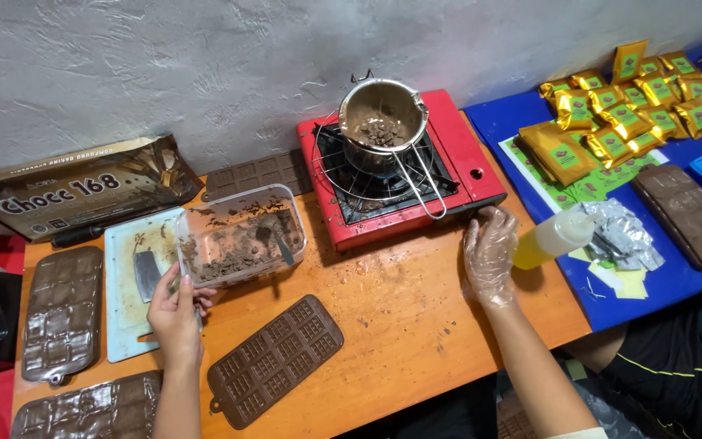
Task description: A person wearing plastic gloves uses a spoon to transfer chocolate flakes from a plastic container into a small pot heating on a portable gas stove.
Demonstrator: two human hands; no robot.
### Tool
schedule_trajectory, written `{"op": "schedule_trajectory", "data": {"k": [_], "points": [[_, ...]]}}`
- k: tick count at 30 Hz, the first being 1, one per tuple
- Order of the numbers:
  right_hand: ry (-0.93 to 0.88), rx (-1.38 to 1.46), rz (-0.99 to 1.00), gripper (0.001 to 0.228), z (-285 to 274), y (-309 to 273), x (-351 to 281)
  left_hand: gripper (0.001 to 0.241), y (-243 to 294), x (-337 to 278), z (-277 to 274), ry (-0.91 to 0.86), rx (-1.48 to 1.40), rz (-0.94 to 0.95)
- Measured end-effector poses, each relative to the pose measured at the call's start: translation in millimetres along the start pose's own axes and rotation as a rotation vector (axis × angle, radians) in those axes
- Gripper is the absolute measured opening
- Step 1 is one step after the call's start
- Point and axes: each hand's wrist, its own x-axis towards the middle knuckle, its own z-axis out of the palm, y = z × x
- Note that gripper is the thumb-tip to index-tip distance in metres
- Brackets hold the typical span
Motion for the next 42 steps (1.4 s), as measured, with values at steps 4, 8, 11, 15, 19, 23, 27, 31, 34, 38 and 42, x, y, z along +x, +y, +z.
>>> {"op": "schedule_trajectory", "data": {"k": [4,8,11,15,19,23,27,31,34,38,42], "points": [[0.105,-0.053,-0.018,0.012,15,8,-2,0.041,-4,4,-2,-0.001,0.017,0.03],[0.162,-0.1,-0.069,0.007,23,19,-4,0.042,-6,4,-2,-0.003,0.003,0.021],[0.162,-0.097,-0.078,0.008,20,16,-3,0.041,-4,3,-3,-0.001,0.004,0.006],[0.163,-0.083,-0.064,0.008,20,19,-4,0.041,-7,5,-3,-0.002,0.002,0.013],[0.149,-0.093,-0.07,0.012,18,17,-3,0.041,-8,6,-4,-0.012,0.007,0.037],[0.153,-0.088,-0.054,0.01,20,19,-4,0.041,-8,6,-4,-0.007,0.006,0.031],[0.153,-0.149,-0.041,0.012,23,22,-6,0.041,-8,5,-4,-0.01,-0.002,0.031],[0.114,0.006,0.008,0.014,21,25,-5,0.04,-19,10,-7,-0.025,-0.014,0.081],[0.046,0.098,0.103,0.016,26,31,-7,0.039,-25,12,-9,-0.038,-0.03,0.128],[0.035,0.102,0.097,0.017,23,30,-7,0.038,-23,9,-7,-0.031,-0.034,0.124],[0.191,-0.079,-0.13,0.006,5,3,2,0.039,0,-3,2,-0.008,0.032,-0.015]]}}
